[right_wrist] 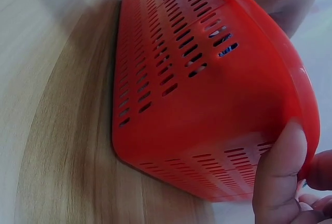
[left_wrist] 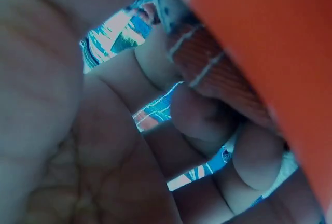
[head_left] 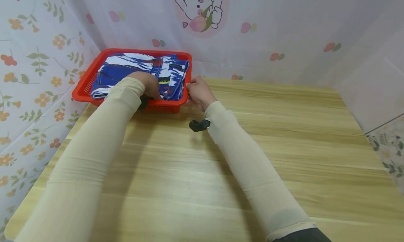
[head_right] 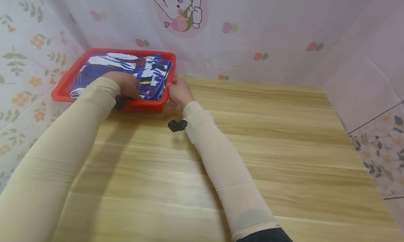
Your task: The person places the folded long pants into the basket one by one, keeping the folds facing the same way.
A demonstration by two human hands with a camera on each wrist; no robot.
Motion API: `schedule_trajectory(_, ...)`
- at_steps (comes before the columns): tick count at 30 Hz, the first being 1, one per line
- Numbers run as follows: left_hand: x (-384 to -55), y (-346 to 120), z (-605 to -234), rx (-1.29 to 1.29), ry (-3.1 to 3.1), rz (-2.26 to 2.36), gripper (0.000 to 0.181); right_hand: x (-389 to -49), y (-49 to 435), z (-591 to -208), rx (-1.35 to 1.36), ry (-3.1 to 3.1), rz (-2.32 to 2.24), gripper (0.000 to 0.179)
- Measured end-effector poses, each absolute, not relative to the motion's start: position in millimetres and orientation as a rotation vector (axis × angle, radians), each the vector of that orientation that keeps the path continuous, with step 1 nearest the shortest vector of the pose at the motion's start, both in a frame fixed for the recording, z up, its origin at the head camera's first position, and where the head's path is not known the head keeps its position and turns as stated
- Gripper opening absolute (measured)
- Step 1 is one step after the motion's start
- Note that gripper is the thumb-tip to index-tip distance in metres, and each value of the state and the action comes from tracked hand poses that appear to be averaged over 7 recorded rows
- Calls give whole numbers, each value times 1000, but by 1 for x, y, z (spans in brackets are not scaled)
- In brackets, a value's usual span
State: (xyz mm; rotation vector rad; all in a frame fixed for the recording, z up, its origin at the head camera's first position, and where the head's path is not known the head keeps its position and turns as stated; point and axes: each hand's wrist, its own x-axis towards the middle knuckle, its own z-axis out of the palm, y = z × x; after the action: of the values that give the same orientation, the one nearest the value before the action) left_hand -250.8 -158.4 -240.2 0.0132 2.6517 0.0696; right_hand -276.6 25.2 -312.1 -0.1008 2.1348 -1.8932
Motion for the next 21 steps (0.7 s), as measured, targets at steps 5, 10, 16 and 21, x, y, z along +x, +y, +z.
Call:
schedule_trajectory(5,-256,-170,-239,101,2555,182,61,-277,24,-313,-97,2152,-1901,25)
schedule_trajectory(10,-254,-180,-235,12,2456,368,78,-276,22,-313,-120,2170,-1888,28)
schedule_trajectory(16,-250,-153,-238,-154,2562,208,105,-275,21,-314,-133,2185,-1886,29)
schedule_trajectory(21,-246,-134,-237,-321,2587,216,109,-275,22,-315,-137,2201,-1885,28)
